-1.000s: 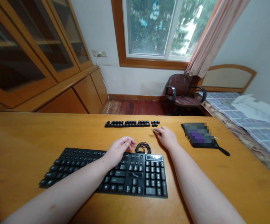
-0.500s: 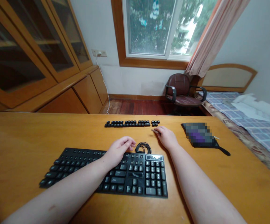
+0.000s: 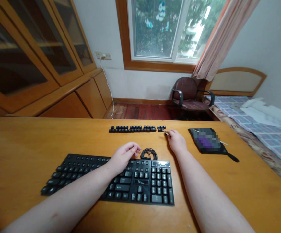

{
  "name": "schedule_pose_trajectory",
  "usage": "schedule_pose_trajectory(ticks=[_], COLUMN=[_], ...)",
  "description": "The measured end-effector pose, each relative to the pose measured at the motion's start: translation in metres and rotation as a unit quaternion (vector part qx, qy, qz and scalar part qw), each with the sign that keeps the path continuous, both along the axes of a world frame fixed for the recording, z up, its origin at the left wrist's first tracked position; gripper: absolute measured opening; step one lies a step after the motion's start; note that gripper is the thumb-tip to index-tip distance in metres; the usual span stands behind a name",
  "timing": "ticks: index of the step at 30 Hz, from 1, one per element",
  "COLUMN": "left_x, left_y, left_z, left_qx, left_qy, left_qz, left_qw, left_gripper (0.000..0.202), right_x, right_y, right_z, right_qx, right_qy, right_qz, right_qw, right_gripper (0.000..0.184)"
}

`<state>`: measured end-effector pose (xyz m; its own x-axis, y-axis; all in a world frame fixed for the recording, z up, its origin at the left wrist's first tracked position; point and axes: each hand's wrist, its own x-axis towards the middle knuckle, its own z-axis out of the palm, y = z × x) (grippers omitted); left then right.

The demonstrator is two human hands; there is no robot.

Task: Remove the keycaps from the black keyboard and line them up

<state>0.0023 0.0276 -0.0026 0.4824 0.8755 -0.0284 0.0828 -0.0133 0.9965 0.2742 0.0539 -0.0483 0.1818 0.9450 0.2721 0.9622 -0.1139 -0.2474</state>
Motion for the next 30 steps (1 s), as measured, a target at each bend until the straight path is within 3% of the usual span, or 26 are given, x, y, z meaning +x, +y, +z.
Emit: schedule_pose_trajectory(ticks=[6,16,30], left_x=[0.0004,0.0007,0.0008], left_y=[-0.0002,-0.0002,-0.001], left_z=[0.0001,0.0,0.0016], left_qx=[0.003,0.004,0.0], left_qy=[0.007,0.006,0.007], left_qz=[0.0,-0.004,-0.003], left_qw=[1.0,1.0,1.0], left_gripper=[0.026,0.025,0.024], right_x=[-0.0028,-0.001,-0.0029], right_y=[-0.0016,-0.0007,-0.0032], right_z=[0.0007,0.0035,0.0054], right_qx=[0.008,0.012,0.0], right_qy=[0.006,0.021,0.031], right_qz=[0.022,-0.033,-0.029], right_qw=[1.0,0.999,0.999], right_gripper=[0.022,0.019,0.025])
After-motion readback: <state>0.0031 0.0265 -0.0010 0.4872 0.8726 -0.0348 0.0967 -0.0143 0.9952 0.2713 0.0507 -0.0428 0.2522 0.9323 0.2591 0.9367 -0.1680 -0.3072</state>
